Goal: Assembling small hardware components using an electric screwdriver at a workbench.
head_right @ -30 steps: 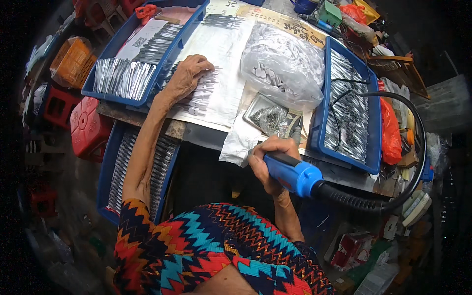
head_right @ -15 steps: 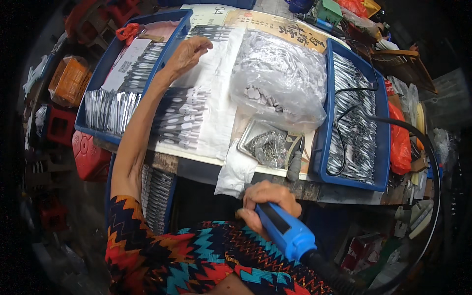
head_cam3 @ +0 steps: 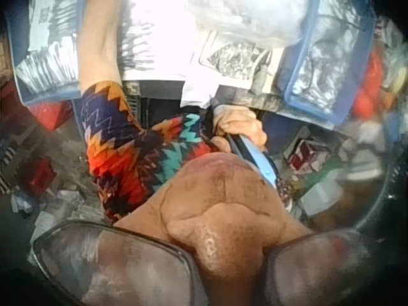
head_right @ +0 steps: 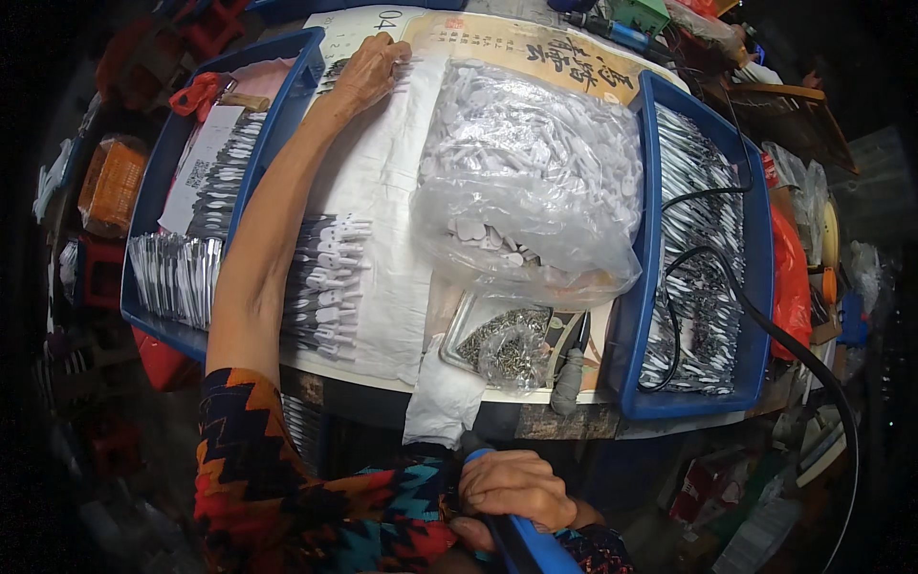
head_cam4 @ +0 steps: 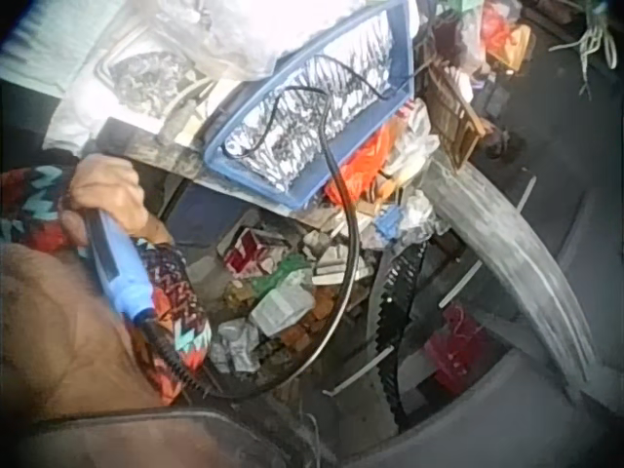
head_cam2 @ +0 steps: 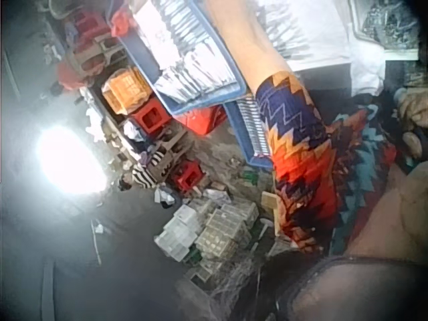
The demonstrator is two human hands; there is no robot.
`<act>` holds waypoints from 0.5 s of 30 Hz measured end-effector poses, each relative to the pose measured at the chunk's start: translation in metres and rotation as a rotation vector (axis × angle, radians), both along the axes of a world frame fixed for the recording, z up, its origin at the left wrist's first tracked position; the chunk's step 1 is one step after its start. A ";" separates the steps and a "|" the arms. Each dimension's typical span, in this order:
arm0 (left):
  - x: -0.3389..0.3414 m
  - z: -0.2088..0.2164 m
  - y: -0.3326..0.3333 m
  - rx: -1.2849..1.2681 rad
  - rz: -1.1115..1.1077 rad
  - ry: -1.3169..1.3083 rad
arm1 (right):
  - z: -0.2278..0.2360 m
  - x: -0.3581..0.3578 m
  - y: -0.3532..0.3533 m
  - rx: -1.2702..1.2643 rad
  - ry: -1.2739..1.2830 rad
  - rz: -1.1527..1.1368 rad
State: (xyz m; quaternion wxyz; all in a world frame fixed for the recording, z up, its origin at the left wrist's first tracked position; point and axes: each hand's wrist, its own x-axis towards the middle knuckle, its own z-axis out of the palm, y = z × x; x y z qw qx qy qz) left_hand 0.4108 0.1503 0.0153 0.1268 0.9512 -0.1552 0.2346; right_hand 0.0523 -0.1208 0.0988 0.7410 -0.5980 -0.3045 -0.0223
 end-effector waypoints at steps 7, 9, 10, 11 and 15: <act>0.020 -0.010 0.005 0.055 -0.011 -0.060 | -0.004 0.013 0.004 0.024 -0.021 -0.021; 0.013 -0.006 0.004 0.088 0.026 -0.142 | -0.004 0.016 0.006 0.044 -0.082 -0.037; 0.013 -0.002 0.006 0.086 0.026 -0.149 | -0.001 0.017 0.006 0.026 -0.078 -0.019; 0.008 -0.001 0.007 0.069 0.030 -0.211 | -0.001 0.013 0.004 0.010 -0.071 -0.001; -0.023 0.025 0.025 -0.113 0.020 -0.382 | -0.006 -0.002 0.003 0.021 -0.102 0.036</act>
